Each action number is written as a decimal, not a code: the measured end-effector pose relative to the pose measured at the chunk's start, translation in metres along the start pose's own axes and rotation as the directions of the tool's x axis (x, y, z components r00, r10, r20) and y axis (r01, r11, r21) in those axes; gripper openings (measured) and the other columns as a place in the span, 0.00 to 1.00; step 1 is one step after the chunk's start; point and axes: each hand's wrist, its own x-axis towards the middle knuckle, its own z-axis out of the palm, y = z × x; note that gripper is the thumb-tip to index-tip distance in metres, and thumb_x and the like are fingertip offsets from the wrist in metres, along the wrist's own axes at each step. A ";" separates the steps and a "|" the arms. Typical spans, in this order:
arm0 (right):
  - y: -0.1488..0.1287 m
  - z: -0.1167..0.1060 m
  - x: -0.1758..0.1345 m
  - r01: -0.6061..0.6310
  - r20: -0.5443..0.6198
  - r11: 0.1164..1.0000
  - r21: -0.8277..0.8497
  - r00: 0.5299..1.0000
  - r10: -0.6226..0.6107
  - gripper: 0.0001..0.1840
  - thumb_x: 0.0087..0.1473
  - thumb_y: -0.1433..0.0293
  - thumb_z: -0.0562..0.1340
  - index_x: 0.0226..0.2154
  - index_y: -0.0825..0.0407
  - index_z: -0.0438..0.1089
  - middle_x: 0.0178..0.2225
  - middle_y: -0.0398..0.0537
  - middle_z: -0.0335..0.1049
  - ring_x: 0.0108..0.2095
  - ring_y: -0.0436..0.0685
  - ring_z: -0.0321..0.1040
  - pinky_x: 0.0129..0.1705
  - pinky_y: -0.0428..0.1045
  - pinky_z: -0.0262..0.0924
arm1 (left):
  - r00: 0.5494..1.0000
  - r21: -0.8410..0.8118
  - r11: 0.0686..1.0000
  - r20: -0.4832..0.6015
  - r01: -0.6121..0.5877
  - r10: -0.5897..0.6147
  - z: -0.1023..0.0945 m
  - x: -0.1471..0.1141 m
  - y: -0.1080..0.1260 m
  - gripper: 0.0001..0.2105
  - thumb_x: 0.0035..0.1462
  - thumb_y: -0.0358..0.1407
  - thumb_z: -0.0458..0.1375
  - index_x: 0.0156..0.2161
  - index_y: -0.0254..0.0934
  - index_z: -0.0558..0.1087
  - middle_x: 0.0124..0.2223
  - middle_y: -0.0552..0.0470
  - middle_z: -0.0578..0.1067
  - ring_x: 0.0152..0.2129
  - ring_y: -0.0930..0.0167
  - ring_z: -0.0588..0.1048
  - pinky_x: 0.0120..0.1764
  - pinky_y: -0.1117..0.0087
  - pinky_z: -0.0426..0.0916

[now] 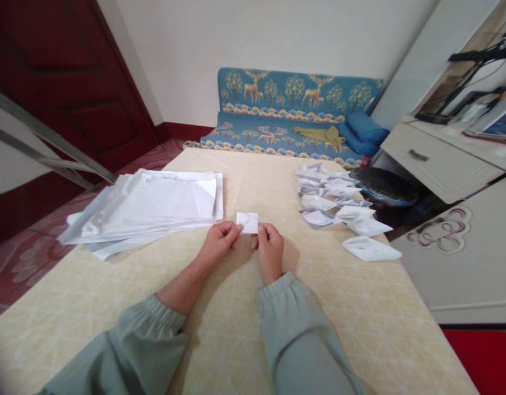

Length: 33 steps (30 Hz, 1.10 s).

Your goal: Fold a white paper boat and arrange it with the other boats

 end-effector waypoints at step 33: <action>0.000 0.001 0.001 -0.015 -0.006 1.000 0.000 1.000 0.015 0.15 0.52 0.58 0.57 0.29 0.54 0.68 0.22 0.41 0.66 0.17 0.46 0.58 0.18 0.43 0.50 | 1.000 0.018 1.000 0.007 0.000 0.000 0.001 0.000 -0.002 0.20 0.56 0.46 0.51 0.18 0.35 0.61 0.15 0.59 0.62 0.15 0.78 0.59 0.22 0.75 0.55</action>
